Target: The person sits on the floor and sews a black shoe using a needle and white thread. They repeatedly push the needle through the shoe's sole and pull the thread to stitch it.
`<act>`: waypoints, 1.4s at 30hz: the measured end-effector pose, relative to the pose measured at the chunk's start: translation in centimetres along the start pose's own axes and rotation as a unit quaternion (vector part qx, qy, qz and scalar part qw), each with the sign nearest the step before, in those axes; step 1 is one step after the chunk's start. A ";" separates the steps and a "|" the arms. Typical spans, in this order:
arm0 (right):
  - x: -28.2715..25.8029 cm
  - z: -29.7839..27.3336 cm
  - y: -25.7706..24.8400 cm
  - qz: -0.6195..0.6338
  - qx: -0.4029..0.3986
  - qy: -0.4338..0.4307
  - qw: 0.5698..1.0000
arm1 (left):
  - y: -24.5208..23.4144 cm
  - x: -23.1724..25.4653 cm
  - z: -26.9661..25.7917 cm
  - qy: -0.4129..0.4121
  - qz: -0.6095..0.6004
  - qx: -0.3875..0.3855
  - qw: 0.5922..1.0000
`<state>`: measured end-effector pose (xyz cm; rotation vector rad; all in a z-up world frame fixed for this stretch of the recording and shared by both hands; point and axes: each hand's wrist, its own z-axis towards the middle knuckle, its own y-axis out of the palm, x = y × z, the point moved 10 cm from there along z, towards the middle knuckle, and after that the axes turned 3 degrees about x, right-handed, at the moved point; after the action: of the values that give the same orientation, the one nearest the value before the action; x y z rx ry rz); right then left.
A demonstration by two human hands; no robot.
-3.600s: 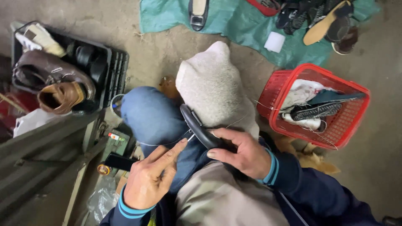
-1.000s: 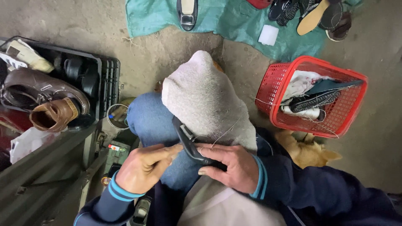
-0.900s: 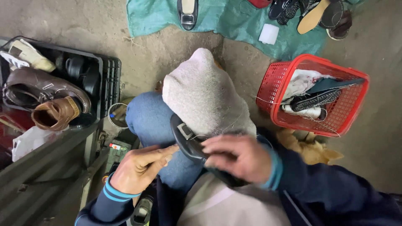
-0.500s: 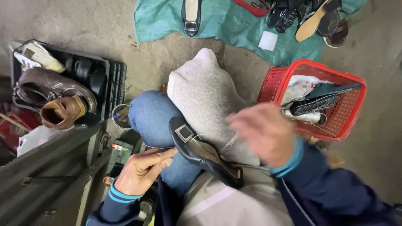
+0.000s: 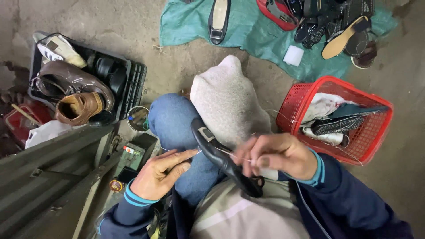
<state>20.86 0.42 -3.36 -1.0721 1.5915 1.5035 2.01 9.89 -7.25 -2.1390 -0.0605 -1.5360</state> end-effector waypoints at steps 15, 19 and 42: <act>10.0 1.4 -0.3 -0.190 0.147 0.217 0.946 | 0.1 -1.3 0.4 -0.001 -0.078 -0.016 0.997; 11.0 1.1 -0.2 -0.110 0.163 0.230 0.953 | -0.2 -1.5 0.5 -0.011 -0.079 -0.026 0.996; 15.0 -0.1 0.5 0.136 0.183 0.252 0.941 | -0.2 -1.5 5.4 -0.029 -0.003 -0.132 0.991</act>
<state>14.14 -1.23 -16.64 -1.1031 2.3490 1.0681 6.12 12.69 -9.75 -2.3895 0.1246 -1.5590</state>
